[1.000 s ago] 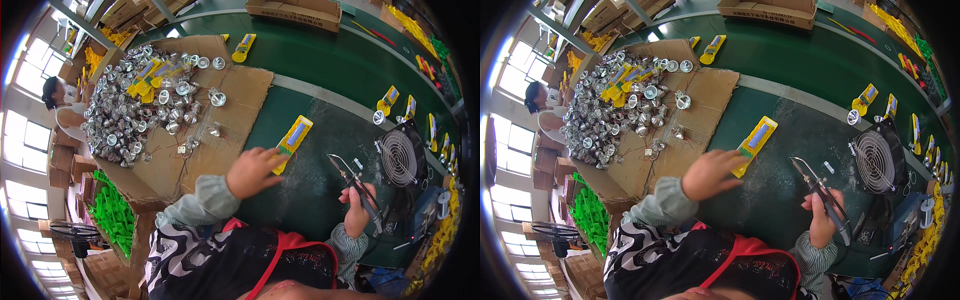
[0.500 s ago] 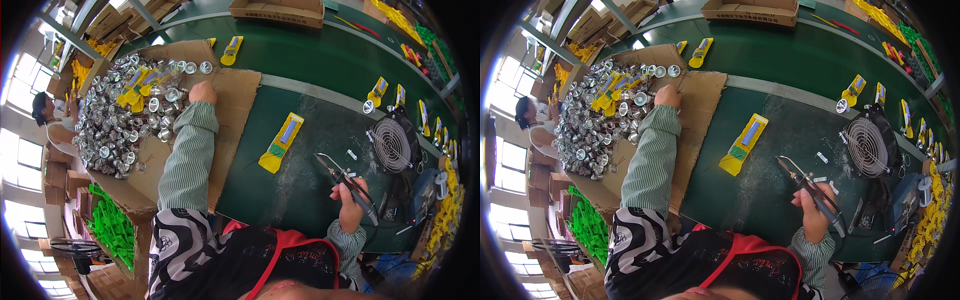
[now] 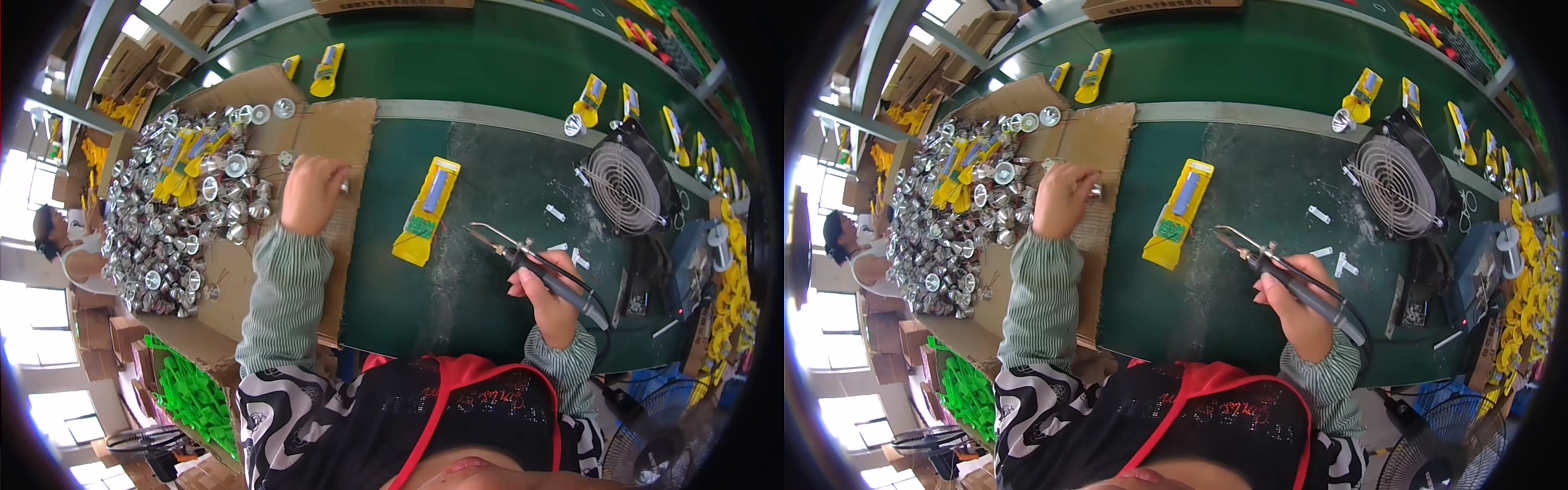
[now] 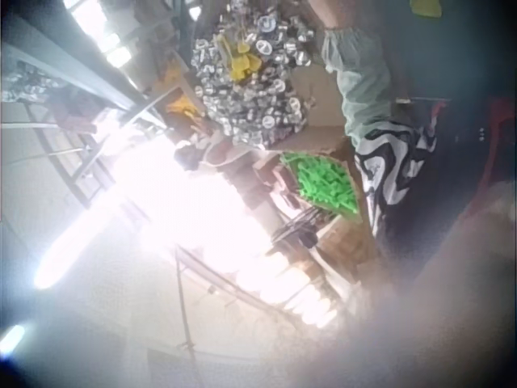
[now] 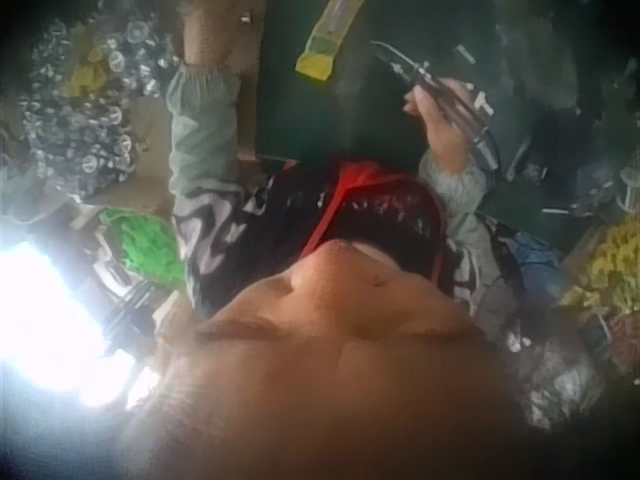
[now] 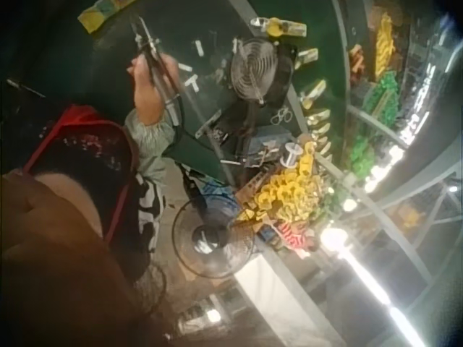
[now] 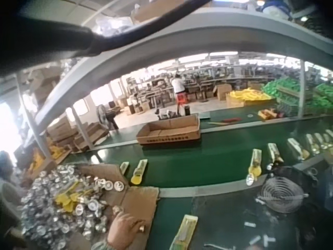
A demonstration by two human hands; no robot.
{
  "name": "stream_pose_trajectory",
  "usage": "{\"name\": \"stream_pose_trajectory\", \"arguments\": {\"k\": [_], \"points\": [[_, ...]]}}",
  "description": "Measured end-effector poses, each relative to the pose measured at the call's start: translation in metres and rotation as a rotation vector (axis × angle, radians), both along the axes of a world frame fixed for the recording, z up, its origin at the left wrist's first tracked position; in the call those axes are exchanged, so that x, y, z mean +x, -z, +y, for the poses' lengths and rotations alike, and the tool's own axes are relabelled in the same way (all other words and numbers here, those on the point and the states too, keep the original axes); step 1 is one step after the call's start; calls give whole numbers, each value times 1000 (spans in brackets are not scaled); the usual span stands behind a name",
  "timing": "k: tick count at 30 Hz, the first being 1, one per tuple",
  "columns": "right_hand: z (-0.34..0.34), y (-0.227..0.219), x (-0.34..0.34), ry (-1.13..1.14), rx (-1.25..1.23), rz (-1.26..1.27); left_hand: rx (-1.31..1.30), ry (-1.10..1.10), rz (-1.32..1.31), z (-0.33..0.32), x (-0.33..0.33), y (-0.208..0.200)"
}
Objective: The person solders electrical components onto flashlight casings using a soldering iron and places the assembled flashlights onto the conveyor belt.
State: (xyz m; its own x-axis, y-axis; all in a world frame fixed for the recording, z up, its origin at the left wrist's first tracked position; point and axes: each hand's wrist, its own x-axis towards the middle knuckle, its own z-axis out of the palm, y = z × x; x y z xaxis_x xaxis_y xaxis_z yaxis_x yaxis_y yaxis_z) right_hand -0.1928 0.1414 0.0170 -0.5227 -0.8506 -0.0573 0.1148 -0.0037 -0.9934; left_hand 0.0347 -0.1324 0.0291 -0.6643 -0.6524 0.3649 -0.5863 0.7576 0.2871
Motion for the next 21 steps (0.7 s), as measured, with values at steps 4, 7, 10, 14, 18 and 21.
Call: {"name": "stream_pose_trajectory", "arguments": {"k": [4,7,10,14,18,21], "points": [[-5,-5,1,-13,41,-56,117,139,-5,63,-20,6],[-10,-2,3,-101,-9,-67,205,159,17,89,-25,19],[-17,0,7,-146,-35,-52,266,120,26,95,-24,32],[-29,-1,9,-210,-36,-18,339,78,46,95,-27,38],[-38,8,12,-207,-6,-81,371,57,55,95,-29,36],[-41,10,14,-200,5,-85,363,59,40,94,-30,36]]}}
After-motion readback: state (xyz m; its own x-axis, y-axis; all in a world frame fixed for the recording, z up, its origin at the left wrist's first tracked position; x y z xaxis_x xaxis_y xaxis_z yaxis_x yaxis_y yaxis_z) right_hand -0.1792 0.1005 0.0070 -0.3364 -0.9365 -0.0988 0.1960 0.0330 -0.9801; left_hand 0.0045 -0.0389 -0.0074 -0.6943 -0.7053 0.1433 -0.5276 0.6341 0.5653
